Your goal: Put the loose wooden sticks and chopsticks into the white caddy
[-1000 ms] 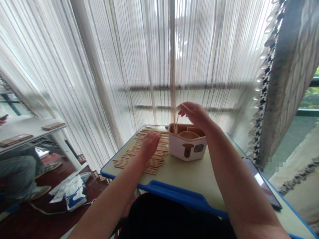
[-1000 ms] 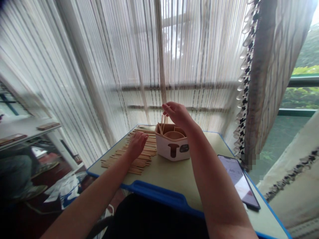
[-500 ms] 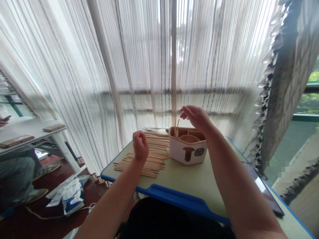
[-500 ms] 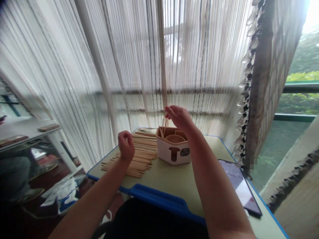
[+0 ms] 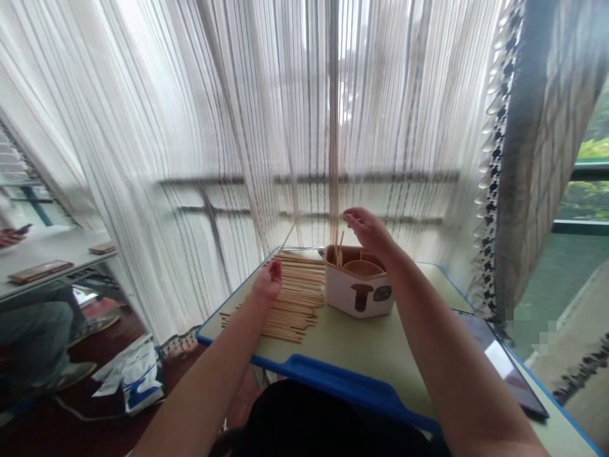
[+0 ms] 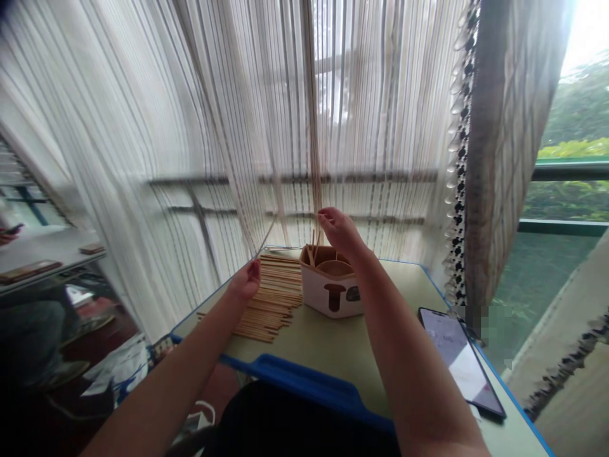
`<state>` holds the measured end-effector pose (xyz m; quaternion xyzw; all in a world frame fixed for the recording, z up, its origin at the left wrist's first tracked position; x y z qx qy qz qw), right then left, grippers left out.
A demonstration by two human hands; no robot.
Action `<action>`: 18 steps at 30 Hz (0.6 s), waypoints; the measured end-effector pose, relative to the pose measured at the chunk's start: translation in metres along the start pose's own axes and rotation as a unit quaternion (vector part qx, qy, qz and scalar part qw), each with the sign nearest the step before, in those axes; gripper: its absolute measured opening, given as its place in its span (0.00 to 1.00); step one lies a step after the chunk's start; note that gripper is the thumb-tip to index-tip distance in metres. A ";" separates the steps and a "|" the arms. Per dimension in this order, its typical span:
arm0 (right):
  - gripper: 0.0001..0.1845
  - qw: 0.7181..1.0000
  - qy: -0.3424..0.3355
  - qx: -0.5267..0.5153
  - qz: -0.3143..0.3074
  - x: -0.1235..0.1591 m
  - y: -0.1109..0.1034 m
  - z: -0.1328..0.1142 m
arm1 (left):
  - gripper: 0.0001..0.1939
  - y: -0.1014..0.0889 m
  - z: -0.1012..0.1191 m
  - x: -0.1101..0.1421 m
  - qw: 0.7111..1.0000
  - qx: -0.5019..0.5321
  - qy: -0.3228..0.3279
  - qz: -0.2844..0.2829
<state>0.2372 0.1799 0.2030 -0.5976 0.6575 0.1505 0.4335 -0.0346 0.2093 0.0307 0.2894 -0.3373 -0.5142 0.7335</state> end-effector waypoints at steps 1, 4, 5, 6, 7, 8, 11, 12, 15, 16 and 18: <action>0.16 1.000 -0.002 0.001 -0.002 0.001 0.003 0.001 | 0.08 0.002 -0.003 0.001 1.000 -0.001 -0.013 -0.009; 0.17 1.000 0.005 -0.013 -0.017 0.003 0.015 0.006 | 0.07 0.007 -0.010 0.005 0.998 0.001 -0.049 -0.039; 0.17 1.000 0.012 -0.018 -0.019 0.003 0.018 0.007 | 0.08 0.008 -0.012 0.007 0.997 0.003 -0.059 -0.049; 0.18 0.999 0.021 -0.021 -0.016 0.004 0.019 0.009 | 0.09 0.010 -0.013 0.009 0.996 0.005 -0.066 -0.058; 0.18 0.999 0.033 -0.020 -0.010 0.004 0.020 0.011 | 0.09 0.011 -0.013 0.010 0.995 0.006 -0.072 -0.067; 0.18 0.999 0.046 -0.020 -0.002 0.004 0.020 0.012 | 0.10 0.012 -0.014 0.012 0.994 0.007 -0.076 -0.077; 0.19 0.996 0.075 -0.055 -0.002 0.006 0.021 0.011 | 0.11 0.016 -0.018 0.018 0.990 0.001 -0.089 -0.110; 0.19 0.994 0.075 -0.072 -0.011 0.007 0.022 0.009 | 0.12 0.018 -0.019 0.019 0.989 -0.001 -0.092 -0.118; 0.15 0.993 0.057 -0.094 -0.051 0.010 0.023 -0.004 | 0.11 0.019 -0.021 0.021 0.989 -0.007 -0.087 -0.122; 0.13 0.992 0.050 -0.092 -0.066 0.011 0.024 -0.008 | 0.10 0.019 -0.021 0.021 0.989 -0.008 -0.083 -0.119; 0.12 0.991 0.038 -0.090 -0.094 0.013 0.025 -0.015 | 0.09 0.019 -0.021 0.020 0.990 -0.013 -0.078 -0.115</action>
Point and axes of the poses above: each hand's wrist, its own x-axis away from the middle knuckle, its own y-axis out of the palm, z = x × y, the point moved 6 cm from there along -x, towards the middle knuckle, and after that the axes turned 6 degrees about -x, right-handed, at the moved point
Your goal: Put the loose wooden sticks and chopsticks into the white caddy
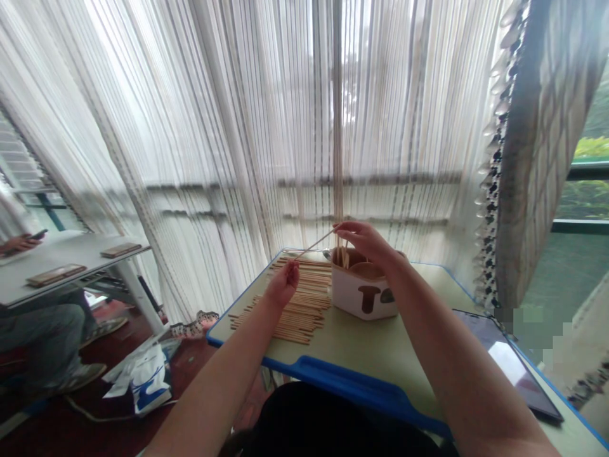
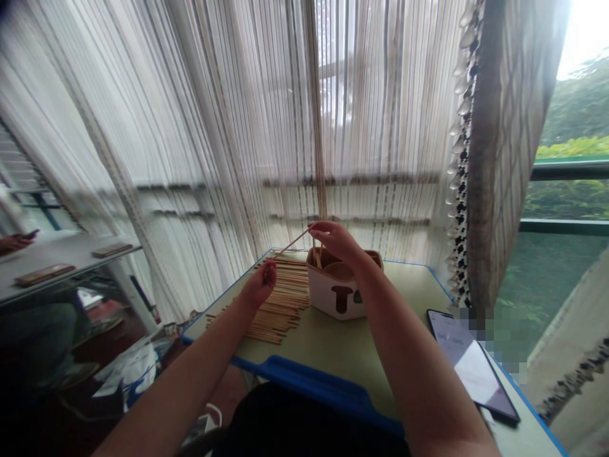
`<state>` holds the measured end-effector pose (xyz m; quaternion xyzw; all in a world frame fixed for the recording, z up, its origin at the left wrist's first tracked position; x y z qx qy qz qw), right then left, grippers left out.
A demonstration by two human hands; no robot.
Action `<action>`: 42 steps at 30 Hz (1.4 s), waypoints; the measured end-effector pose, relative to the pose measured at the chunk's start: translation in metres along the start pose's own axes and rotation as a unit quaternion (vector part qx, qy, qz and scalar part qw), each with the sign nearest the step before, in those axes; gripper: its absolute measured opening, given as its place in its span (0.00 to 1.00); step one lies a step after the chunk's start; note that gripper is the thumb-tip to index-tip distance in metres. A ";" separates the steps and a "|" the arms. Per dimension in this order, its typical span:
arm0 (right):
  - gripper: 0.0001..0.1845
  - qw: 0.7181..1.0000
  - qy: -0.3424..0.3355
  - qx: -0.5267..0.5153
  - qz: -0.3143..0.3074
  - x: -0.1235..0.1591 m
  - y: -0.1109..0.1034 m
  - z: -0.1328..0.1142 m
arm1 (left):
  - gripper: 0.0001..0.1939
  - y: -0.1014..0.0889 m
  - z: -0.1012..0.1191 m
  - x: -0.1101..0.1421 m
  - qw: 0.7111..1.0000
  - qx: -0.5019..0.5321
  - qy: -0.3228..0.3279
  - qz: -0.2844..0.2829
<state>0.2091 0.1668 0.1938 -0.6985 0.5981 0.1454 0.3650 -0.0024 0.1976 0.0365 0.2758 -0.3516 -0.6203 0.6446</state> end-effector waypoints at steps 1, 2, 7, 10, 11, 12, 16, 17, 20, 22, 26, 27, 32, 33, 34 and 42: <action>0.12 1.000 -0.004 -0.001 -0.008 0.001 0.001 -0.002 | 0.08 0.000 0.000 0.000 1.000 -0.005 0.000 -0.001; 0.12 1.000 -0.007 -0.004 -0.010 0.001 0.002 -0.004 | 0.08 0.001 -0.001 0.000 1.000 -0.013 0.000 -0.006; 0.14 0.996 -0.049 -0.010 0.077 -0.002 -0.007 -0.011 | 0.08 0.003 -0.001 0.005 0.985 -0.163 0.048 -0.015; 0.16 0.974 -0.112 0.029 0.196 0.002 -0.029 -0.024 | 0.15 0.005 0.009 0.014 0.895 -0.401 0.193 0.020; 0.16 0.963 -0.134 0.054 0.229 0.005 -0.036 -0.030 | 0.15 0.010 0.011 0.019 0.830 -0.496 0.255 0.019; 0.16 0.951 -0.154 0.084 0.253 0.008 -0.043 -0.037 | 0.13 0.016 0.010 0.025 0.747 -0.589 0.308 0.007; 0.15 0.930 -0.198 0.183 0.248 0.013 -0.050 -0.055 | 0.07 0.033 -0.017 0.039 0.425 -0.829 0.358 -0.062; 0.14 0.932 -0.198 0.195 0.234 0.012 -0.048 -0.056 | 0.07 0.034 -0.022 0.040 0.382 -0.854 0.347 -0.065; 0.14 0.937 -0.183 0.208 0.214 0.012 -0.041 -0.055 | 0.10 0.035 -0.029 0.043 0.320 -0.888 0.323 -0.061; 0.15 0.936 -0.171 0.200 0.232 0.014 -0.039 -0.055 | 0.14 0.035 -0.031 0.044 0.304 -0.897 0.315 -0.057; 0.17 0.918 -0.175 0.184 0.304 0.023 -0.049 -0.067 | 0.16 0.033 -0.032 0.043 0.293 -0.906 0.299 -0.062; 0.17 0.911 -0.182 0.189 0.319 0.026 -0.052 -0.071 | 0.16 0.032 -0.033 0.043 0.291 -0.908 0.295 -0.066; 0.15 0.912 -0.178 0.238 0.282 0.022 -0.052 -0.073 | 0.15 0.030 -0.035 0.041 0.274 -0.914 0.288 -0.078; 0.15 0.920 -0.170 0.245 0.253 0.018 -0.047 -0.068 | 0.15 0.030 -0.035 0.041 0.272 -0.915 0.288 -0.078; 0.14 0.928 -0.164 0.250 0.223 0.015 -0.040 -0.062 | 0.15 0.030 -0.035 0.041 0.271 -0.915 0.287 -0.078; 0.09 0.969 -0.091 0.219 0.071 0.006 -0.001 -0.025 | 0.15 0.028 -0.035 0.038 0.284 -0.916 0.269 -0.084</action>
Point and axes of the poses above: each hand's wrist, its own x-axis away from the middle knuckle, its own y-axis out of the palm, z = x × y, the point moved 6 cm from there along -x, towards the middle knuckle, and after that the axes turned 6 degrees about -x, right-handed, at the moved point
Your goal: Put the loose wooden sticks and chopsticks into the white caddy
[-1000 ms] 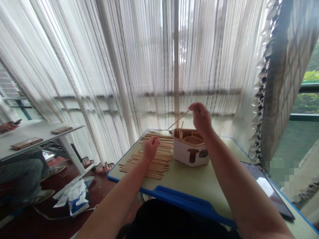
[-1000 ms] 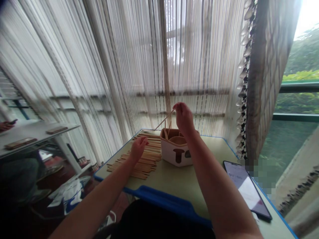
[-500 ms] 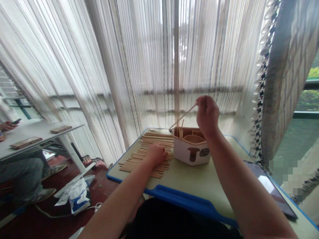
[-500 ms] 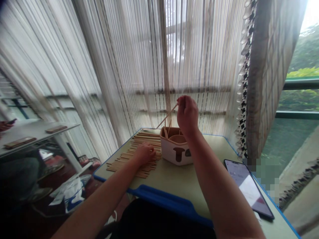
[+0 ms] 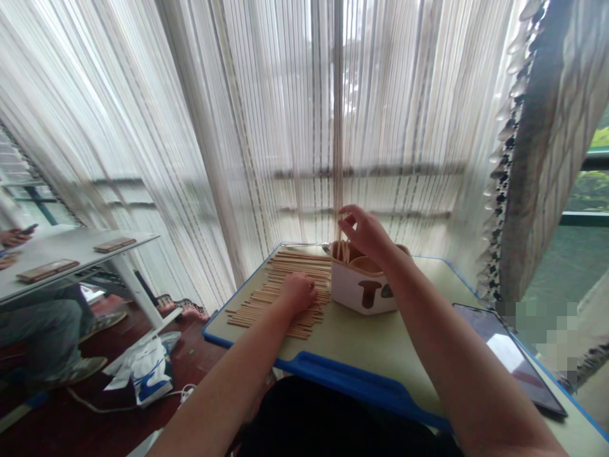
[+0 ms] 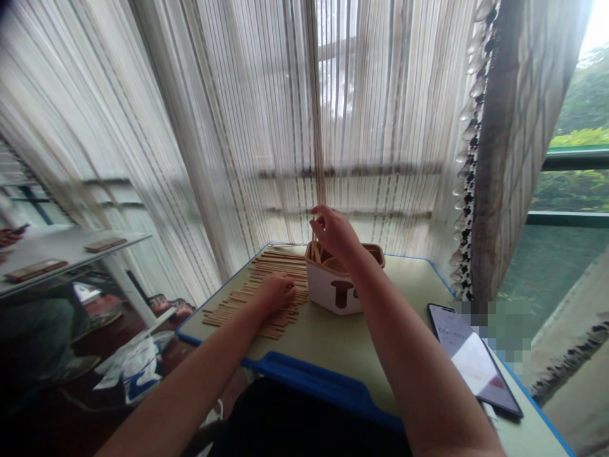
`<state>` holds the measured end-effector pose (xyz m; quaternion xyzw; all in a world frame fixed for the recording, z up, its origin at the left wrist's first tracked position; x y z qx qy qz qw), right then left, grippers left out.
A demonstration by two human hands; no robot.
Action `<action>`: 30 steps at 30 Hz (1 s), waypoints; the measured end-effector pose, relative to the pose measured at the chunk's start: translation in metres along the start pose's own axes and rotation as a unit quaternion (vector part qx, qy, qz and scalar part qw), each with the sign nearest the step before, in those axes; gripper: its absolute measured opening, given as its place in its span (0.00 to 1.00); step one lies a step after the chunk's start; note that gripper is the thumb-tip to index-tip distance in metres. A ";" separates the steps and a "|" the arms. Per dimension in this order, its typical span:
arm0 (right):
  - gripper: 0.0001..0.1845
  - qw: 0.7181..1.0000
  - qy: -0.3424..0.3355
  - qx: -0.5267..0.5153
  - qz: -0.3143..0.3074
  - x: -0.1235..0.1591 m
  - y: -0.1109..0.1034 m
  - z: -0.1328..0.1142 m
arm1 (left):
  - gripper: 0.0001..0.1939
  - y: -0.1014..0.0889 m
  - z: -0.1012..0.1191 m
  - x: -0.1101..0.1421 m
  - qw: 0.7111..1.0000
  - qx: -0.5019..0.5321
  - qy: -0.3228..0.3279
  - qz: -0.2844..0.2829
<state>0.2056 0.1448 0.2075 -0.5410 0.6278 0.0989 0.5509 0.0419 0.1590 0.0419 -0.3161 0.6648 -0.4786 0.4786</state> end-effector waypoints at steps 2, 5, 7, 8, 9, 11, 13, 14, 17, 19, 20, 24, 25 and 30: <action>0.08 0.998 0.022 -0.035 -0.038 0.002 0.005 0.000 | 0.14 0.001 0.000 0.000 1.000 0.000 0.002 -0.001; 0.08 0.995 0.040 -0.068 -0.068 0.003 0.008 -0.001 | 0.15 0.001 0.001 0.000 1.000 0.002 0.001 -0.002; 0.09 0.993 0.045 -0.079 -0.079 0.002 0.009 -0.002 | 0.16 0.001 0.001 0.000 1.000 0.006 -0.004 -0.005; 0.09 0.993 0.045 -0.082 -0.074 0.002 0.008 -0.002 | 0.16 0.001 0.001 0.000 1.000 0.008 -0.008 -0.007; 0.09 0.994 0.045 -0.085 -0.060 0.001 0.006 -0.001 | 0.16 0.001 0.001 0.001 1.000 0.009 -0.012 -0.008; 0.09 0.995 0.042 -0.088 -0.022 0.000 0.000 0.000 | 0.15 0.001 0.000 0.000 1.000 0.011 -0.014 -0.010; 0.09 0.995 0.037 -0.092 -0.003 -0.001 -0.005 0.002 | 0.15 0.002 0.000 0.000 1.000 0.014 -0.008 -0.007; 0.10 0.995 0.035 -0.096 -0.002 -0.001 -0.006 0.002 | 0.15 0.002 0.000 -0.001 1.000 0.017 -0.004 -0.005; 0.10 0.995 0.030 -0.098 0.004 -0.003 -0.011 0.001 | 0.13 0.003 -0.002 -0.002 0.999 0.040 0.003 -0.006; 0.11 0.995 0.028 -0.097 0.016 -0.004 -0.016 0.001 | 0.12 0.003 -0.002 -0.003 0.998 0.060 0.009 -0.008; 0.11 0.995 0.026 -0.096 0.020 -0.004 -0.017 0.001 | 0.11 0.003 -0.002 -0.004 0.998 0.069 0.011 -0.007; 0.11 0.997 0.017 -0.059 0.050 -0.004 -0.026 0.000 | 0.09 0.002 -0.001 -0.005 0.996 0.089 0.020 0.010; 0.11 0.997 0.014 -0.044 0.064 -0.003 -0.029 0.000 | 0.08 0.002 0.000 -0.006 0.995 0.096 0.025 0.017; 0.11 0.994 -0.002 0.002 0.114 -0.002 -0.040 -0.001 | 0.11 0.002 -0.004 -0.008 0.989 0.134 0.013 0.065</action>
Point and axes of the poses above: each hand's wrist, its own x-axis away from the middle knuckle, its own y-axis out of the palm, z = x × y, the point moved 6 cm from there along -x, towards the middle knuckle, and after that the axes turned 6 degrees about -x, right-handed, at the moved point
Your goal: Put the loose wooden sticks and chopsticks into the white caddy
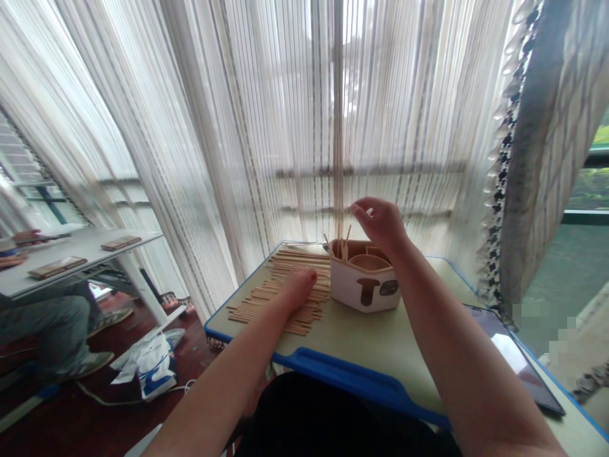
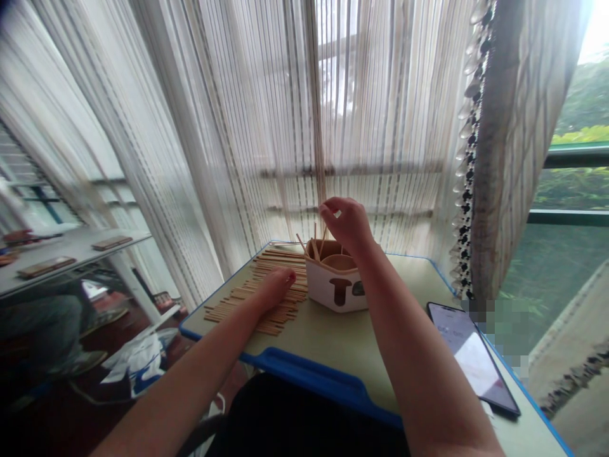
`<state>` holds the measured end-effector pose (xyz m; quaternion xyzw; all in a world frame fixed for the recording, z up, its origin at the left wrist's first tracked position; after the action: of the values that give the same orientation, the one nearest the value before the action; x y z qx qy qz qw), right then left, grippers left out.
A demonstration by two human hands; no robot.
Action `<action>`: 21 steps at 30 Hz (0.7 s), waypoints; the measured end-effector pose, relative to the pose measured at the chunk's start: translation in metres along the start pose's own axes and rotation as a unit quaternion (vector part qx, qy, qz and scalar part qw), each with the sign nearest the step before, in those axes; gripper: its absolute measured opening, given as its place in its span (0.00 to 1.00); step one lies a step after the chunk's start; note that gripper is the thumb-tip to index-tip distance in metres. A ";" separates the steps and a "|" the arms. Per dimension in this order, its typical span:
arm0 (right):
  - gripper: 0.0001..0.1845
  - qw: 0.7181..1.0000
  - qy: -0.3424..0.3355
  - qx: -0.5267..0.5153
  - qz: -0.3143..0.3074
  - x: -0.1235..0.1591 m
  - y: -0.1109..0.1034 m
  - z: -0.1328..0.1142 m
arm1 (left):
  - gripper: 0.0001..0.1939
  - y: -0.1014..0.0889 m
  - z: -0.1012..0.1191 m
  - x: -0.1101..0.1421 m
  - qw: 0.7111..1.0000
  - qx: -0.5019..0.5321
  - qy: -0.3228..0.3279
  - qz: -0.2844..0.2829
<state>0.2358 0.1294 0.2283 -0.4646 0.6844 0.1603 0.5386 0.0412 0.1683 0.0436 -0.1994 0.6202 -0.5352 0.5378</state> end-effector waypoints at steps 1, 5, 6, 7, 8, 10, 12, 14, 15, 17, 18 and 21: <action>0.11 1.000 -0.003 0.004 0.003 0.000 -0.001 0.000 | 0.12 -0.001 -0.001 0.000 1.000 0.008 0.000 0.013; 0.11 1.000 -0.001 0.006 0.001 -0.001 -0.003 -0.001 | 0.15 -0.007 0.001 0.001 0.998 0.027 0.034 0.051; 0.11 1.000 0.001 0.006 -0.001 -0.002 -0.003 -0.001 | 0.17 -0.008 0.002 0.001 0.998 0.020 0.038 0.055; 0.11 1.000 0.002 0.005 -0.003 -0.002 -0.003 -0.001 | 0.18 -0.010 0.002 0.002 0.998 0.010 0.037 0.058; 0.11 1.000 0.002 0.005 -0.004 -0.002 -0.003 -0.001 | 0.19 -0.012 0.003 0.002 0.998 -0.002 0.035 0.060; 0.11 1.000 0.001 0.008 -0.006 -0.002 -0.003 -0.002 | 0.17 -0.016 0.004 0.003 0.997 -0.019 0.028 0.071; 0.12 1.000 -0.003 0.017 -0.006 -0.002 -0.003 -0.003 | 0.14 -0.020 0.007 0.004 0.995 -0.027 0.032 0.086; 0.12 1.000 -0.009 0.025 -0.003 -0.001 -0.003 -0.004 | 0.12 -0.023 0.010 0.005 0.994 -0.033 0.044 0.097; 0.12 1.000 -0.011 0.025 -0.001 -0.001 -0.002 -0.005 | 0.12 -0.023 0.012 0.006 0.993 -0.038 0.052 0.099; 0.12 1.000 -0.006 0.012 0.000 -0.001 -0.001 -0.004 | 0.15 -0.024 0.016 0.007 0.991 -0.053 0.072 0.096; 0.13 1.000 -0.001 -0.001 0.000 0.000 0.000 -0.003 | 0.17 -0.024 0.018 0.008 0.990 -0.060 0.084 0.095; 0.13 0.999 0.018 -0.042 0.000 0.000 0.001 -0.001 | 0.18 -0.025 0.022 0.009 0.985 -0.070 0.113 0.108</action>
<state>0.2341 0.1289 0.2288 -0.4895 0.6865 0.1802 0.5065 0.0491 0.1423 0.0642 -0.1063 0.7305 -0.4483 0.5040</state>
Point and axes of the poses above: each hand's wrist, its own x-axis away from the middle knuckle, its own y-axis out of the palm, z = x × y, the point moved 6 cm from there along -x, towards the middle knuckle, and after that the axes turned 6 degrees about -x, right-handed, at the moved point
